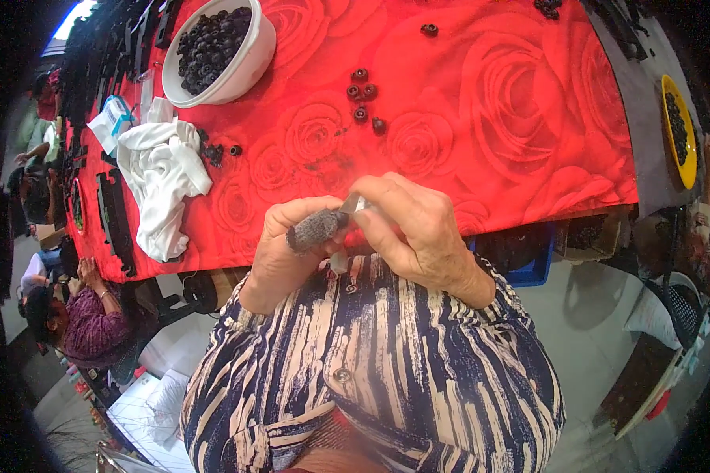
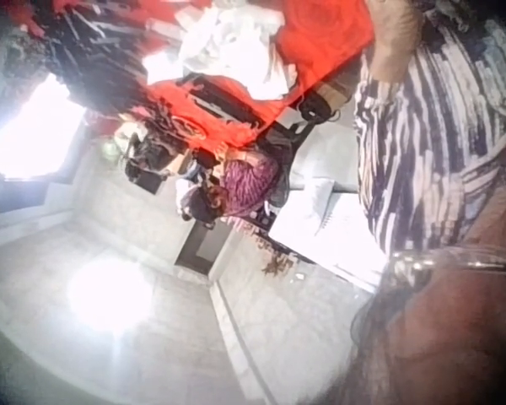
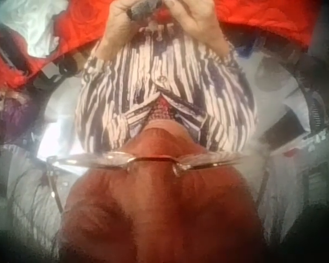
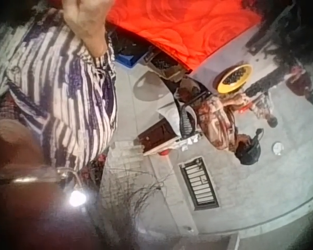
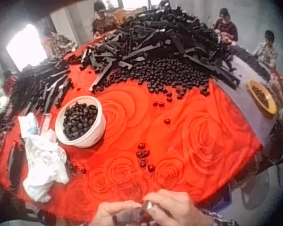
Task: The person assembles small black plastic components by hand on a table.
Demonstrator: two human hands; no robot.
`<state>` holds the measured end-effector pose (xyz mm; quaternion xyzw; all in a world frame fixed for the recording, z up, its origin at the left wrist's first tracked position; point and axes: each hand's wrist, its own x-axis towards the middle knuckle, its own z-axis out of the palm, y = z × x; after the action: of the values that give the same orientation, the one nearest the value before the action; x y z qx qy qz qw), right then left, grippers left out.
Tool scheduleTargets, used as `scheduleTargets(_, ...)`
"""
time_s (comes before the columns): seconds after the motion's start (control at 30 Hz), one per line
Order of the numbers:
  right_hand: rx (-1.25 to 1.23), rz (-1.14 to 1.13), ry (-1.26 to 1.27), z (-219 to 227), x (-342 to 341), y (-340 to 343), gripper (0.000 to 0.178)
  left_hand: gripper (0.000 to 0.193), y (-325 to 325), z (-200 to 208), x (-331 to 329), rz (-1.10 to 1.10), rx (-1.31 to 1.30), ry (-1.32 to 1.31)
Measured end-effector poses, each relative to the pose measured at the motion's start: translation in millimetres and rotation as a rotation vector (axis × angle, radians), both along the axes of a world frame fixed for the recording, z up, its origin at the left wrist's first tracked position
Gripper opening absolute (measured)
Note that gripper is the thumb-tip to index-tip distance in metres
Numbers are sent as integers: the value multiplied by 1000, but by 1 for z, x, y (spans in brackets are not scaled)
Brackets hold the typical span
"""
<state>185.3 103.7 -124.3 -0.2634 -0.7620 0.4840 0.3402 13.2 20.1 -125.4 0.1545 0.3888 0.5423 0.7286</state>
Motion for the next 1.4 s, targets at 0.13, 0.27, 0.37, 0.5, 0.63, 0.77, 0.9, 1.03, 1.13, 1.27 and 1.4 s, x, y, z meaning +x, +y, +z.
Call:
scheduleTargets(0.13,-14,15,14,-2,0,1,19,22,0,-3,0,-3,-3,6)
scheduleTargets(0.27,6,26,22,-3,-1,2,19,21,0,-4,-2,-8,-5,17)
scheduleTargets(0.37,33,30,13,-6,-1,4,20,20,1,-1,-2,-14,-39,-7)
scheduleTargets(0.5,57,40,6,-10,-1,5,21,20,-1,-4,-1,10,-80,56)
scheduleTargets(0.63,172,20,-8,-14,-3,5,24,20,-3,-7,-2,-3,-89,17)
scheduleTargets(0.77,219,55,0,-22,-3,0,27,19,4,-3,1,46,-196,38)
scheduleTargets(0.9,215,50,56,-19,-4,-5,31,16,9,-9,-5,31,-202,-241)
scheduleTargets(1.03,214,-60,97,-11,-8,4,34,13,14,-6,-6,-66,-199,-373)
scheduleTargets(1.13,281,-7,117,-20,-15,6,35,14,10,-11,-4,-73,-235,-351)
scheduleTargets(1.27,509,5,106,-12,-19,8,32,17,9,-15,-10,-164,-206,-329)
scheduleTargets(1.4,634,-6,154,-11,-21,8,27,9,7,-13,-4,-117,-171,-174)
